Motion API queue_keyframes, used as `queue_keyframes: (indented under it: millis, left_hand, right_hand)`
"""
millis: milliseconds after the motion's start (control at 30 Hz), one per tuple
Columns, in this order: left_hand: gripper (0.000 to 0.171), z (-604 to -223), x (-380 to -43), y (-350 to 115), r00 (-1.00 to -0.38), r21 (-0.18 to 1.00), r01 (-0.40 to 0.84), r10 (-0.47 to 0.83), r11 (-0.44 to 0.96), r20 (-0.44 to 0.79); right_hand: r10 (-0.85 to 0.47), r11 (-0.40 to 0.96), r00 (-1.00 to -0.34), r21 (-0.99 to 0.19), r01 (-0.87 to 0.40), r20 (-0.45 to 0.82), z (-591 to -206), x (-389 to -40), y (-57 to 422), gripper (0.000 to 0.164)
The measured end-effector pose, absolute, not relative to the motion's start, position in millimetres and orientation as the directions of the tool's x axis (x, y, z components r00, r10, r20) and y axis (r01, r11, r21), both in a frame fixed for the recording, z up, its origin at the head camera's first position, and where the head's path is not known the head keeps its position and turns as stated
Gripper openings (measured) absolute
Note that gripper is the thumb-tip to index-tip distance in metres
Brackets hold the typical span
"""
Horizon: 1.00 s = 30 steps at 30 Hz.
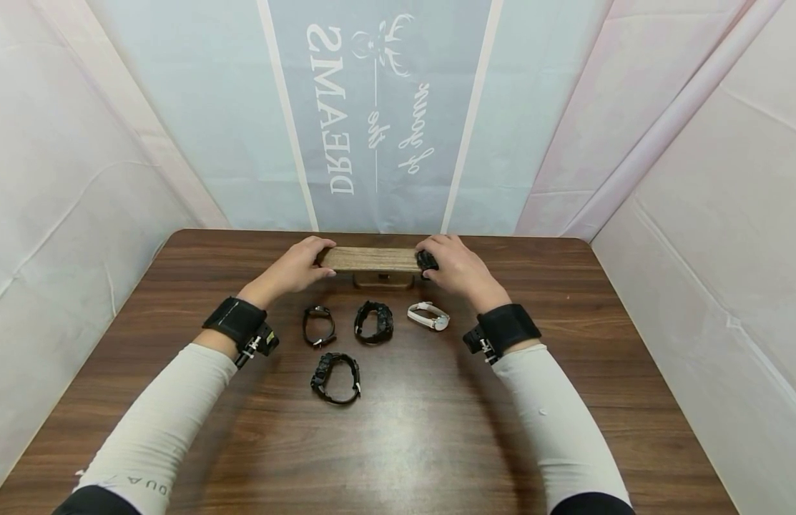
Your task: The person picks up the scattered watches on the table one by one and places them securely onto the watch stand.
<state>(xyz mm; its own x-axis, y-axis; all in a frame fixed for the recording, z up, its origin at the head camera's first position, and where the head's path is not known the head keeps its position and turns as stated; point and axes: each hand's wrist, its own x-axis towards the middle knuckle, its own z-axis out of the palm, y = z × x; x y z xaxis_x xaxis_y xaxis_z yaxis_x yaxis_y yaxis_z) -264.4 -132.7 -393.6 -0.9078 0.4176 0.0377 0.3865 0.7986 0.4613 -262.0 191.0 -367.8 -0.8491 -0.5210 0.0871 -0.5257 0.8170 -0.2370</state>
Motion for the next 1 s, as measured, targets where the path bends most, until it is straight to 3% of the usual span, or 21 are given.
queue_keyframes:
  millis: [1000]
  left_hand:
    - [0.058, -393, -266, -135, -0.905, 0.461, 0.396, 0.422, 0.795, 0.049]
  right_hand:
    - [-0.569, 0.797, -0.819, -0.195, -0.571, 0.076, -365, -263, 159, 0.047]
